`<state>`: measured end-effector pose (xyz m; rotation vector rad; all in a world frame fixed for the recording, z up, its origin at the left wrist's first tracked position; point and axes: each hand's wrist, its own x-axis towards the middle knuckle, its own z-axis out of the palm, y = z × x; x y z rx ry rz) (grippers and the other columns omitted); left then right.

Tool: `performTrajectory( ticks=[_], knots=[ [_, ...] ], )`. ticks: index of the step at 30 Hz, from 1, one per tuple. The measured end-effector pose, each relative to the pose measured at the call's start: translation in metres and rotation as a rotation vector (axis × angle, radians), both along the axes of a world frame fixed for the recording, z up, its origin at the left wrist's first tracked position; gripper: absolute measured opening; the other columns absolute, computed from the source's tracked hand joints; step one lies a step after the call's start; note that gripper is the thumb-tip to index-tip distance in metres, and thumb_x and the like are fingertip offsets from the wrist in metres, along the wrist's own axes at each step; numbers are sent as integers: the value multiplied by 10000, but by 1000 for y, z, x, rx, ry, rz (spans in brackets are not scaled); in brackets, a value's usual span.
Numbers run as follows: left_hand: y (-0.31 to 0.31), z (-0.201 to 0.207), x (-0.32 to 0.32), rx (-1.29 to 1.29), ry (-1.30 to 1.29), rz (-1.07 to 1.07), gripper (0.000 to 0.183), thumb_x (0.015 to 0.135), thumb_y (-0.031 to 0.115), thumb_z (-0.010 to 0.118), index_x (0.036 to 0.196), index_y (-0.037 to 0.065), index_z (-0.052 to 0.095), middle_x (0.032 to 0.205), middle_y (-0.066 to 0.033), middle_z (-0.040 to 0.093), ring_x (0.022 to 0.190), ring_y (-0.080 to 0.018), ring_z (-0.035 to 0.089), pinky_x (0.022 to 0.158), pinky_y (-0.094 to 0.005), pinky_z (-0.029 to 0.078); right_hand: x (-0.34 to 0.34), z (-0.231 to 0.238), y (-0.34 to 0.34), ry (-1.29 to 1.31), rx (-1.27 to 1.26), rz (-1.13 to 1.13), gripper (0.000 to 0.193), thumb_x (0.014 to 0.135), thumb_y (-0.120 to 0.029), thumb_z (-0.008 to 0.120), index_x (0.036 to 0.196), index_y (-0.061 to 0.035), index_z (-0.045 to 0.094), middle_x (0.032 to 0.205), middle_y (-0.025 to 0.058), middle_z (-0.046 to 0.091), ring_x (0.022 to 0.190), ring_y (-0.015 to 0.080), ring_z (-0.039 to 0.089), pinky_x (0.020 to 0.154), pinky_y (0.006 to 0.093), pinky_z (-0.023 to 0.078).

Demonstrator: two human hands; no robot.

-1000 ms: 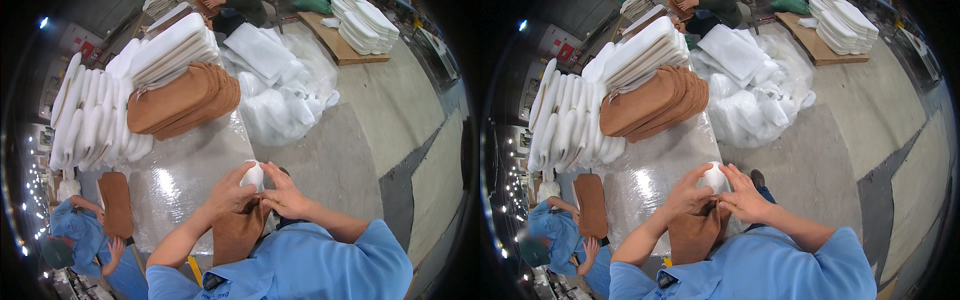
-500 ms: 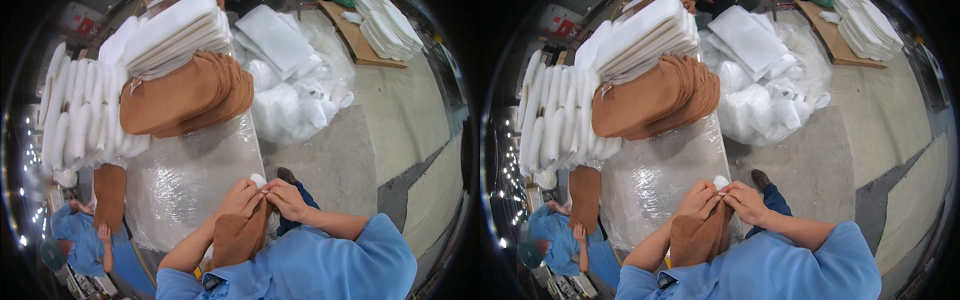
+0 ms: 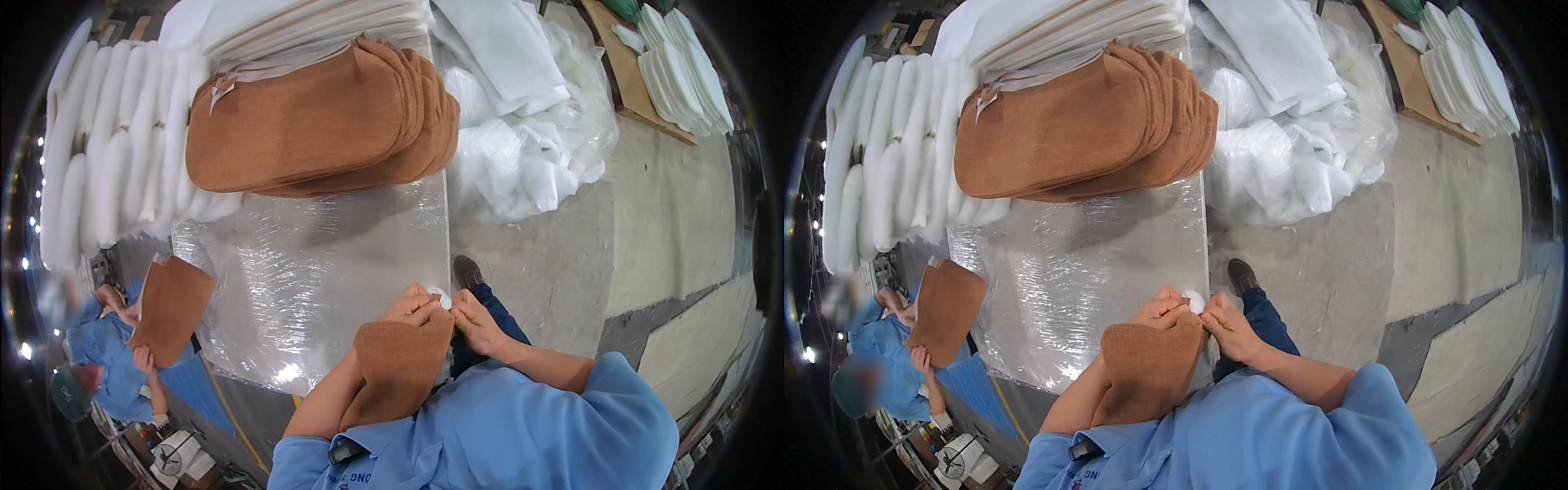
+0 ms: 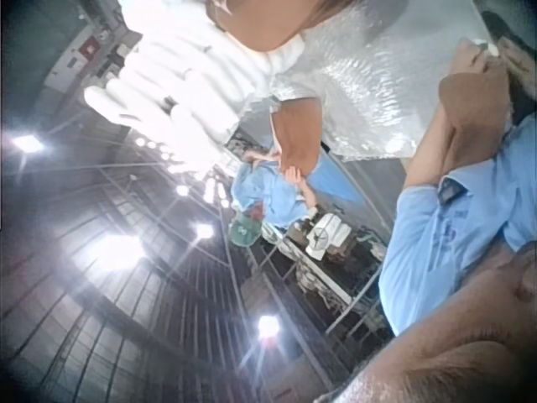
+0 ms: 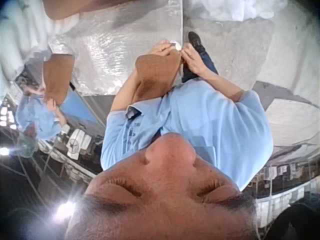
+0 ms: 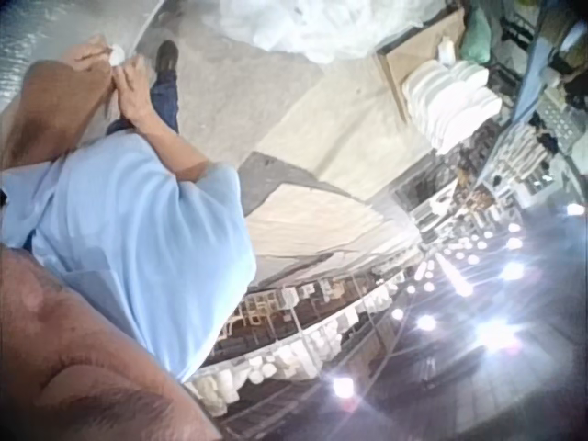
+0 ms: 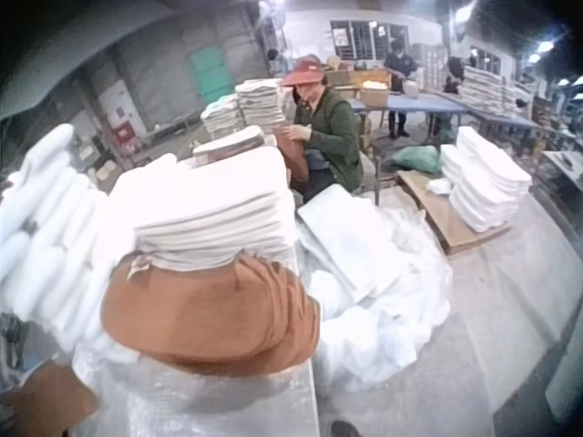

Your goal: The person inserts white foam inserts into brown fabric covers, aligns edges, and stacks the finished cushions. The person handles foam and covers one at a time, smoothing the covers after insertion.

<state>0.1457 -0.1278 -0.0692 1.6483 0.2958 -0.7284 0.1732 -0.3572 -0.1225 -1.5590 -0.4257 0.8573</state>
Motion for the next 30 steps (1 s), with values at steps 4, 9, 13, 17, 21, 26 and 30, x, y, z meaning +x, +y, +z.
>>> performTrajectory(
  ticks=[4,9,13,17,21,26,30],
  knots=[
    [5,-32,-9,5,-82,1,260,1086,218,609,1161,12,749,1105,-70,574,1056,-163,552,931,-296,445,-2,-24,3,38,-23,83,325,1138,-307,495,1090,-26,652,1074,141,562,1009,305,561,910,379,478],
    [-13,-53,-22,-204,42,294,314,1077,299,626,994,23,751,1021,-57,572,1020,-140,518,849,-279,430,-6,-36,2,203,-65,94,340,1141,-327,500,1119,-29,663,983,104,616,1007,250,615,902,372,497],
    [-29,-15,-11,-105,-70,274,323,1068,304,632,1028,9,757,1019,-83,599,995,-176,563,845,-311,454,-12,-4,-14,616,-61,-158,326,1138,-345,527,1110,-55,673,935,48,633,933,178,623,842,362,517],
    [-38,-34,-12,8,-241,240,348,1059,317,624,1035,1,766,1025,-125,632,985,-243,605,867,-367,481,-5,18,4,940,-102,-597,389,1152,-395,468,1343,-78,588,1178,110,694,1076,216,671,853,400,563],
    [-40,-46,-11,86,-308,199,364,1050,355,607,1038,39,787,1049,-159,646,1005,-304,621,889,-403,494,9,34,26,1197,-110,-603,534,1157,-493,359,1398,-60,559,1292,151,671,1182,289,672,998,456,568],
    [-40,-42,-5,198,-238,132,363,1022,409,619,1019,102,813,1058,-166,652,1032,-332,622,894,-423,501,12,21,29,1111,-71,-490,681,1144,-586,258,1365,-21,567,1313,157,652,1177,323,673,1023,476,561],
    [-54,-48,-6,295,-267,198,348,1002,397,643,955,100,819,1037,-141,643,1064,-334,598,916,-463,480,11,-24,15,1083,36,-435,681,1136,-608,246,1316,-50,592,1275,149,647,1159,325,658,1013,486,546]
  ],
)
